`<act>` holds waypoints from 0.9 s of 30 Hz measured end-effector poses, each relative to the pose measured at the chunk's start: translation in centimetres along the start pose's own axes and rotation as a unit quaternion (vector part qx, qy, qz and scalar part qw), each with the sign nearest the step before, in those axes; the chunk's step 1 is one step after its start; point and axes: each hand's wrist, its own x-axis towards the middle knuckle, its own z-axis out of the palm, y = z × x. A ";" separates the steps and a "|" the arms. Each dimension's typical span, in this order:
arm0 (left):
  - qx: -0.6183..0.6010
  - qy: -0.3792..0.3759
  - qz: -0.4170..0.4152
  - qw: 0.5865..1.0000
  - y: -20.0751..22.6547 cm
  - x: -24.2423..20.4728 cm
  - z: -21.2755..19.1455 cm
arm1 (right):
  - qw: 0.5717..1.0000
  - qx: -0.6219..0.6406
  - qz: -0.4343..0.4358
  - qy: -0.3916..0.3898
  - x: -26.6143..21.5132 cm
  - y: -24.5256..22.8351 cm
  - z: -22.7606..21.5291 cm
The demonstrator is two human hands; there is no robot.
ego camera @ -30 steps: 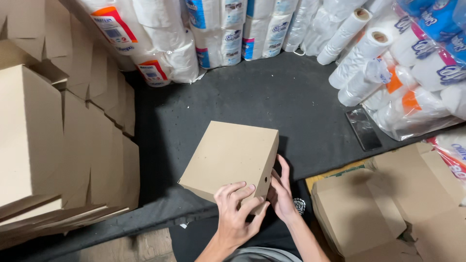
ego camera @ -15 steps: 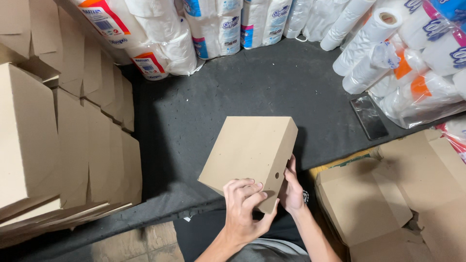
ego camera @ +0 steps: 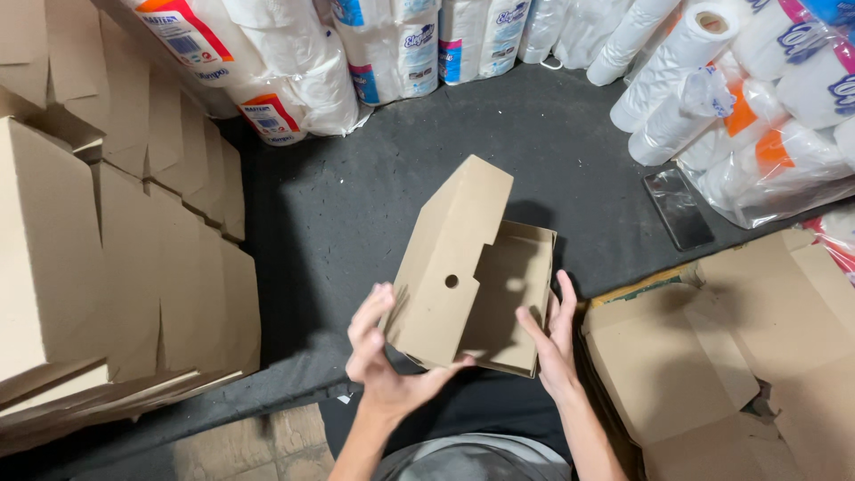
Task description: The person repeatedly picks up flat cardboard boxes from a stack, unfolds them, and folds them into a three-dimensional shape. They then place the folded boxes onto a separate pile on the right side of the table. The process is repeated continuously throughout the video.
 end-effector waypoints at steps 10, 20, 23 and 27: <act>0.010 -0.120 -0.607 0.786 -4.0 -3.0 -3.0 | 0.963 -0.250 -0.102 0.011 2.3 -2.0 -0.8; -0.255 -0.034 -0.550 0.794 -7.8 -14.1 0.6 | 0.788 -0.499 -0.310 -0.186 -1.3 -2.7 2.3; -0.237 -0.038 -0.562 0.792 -6.7 -13.5 1.1 | 0.789 -0.523 -0.266 -0.183 -0.9 -2.3 2.0; -0.187 -0.035 -0.577 0.794 -6.5 -13.4 2.0 | 0.788 -0.525 -0.244 -0.209 -0.6 -2.4 1.3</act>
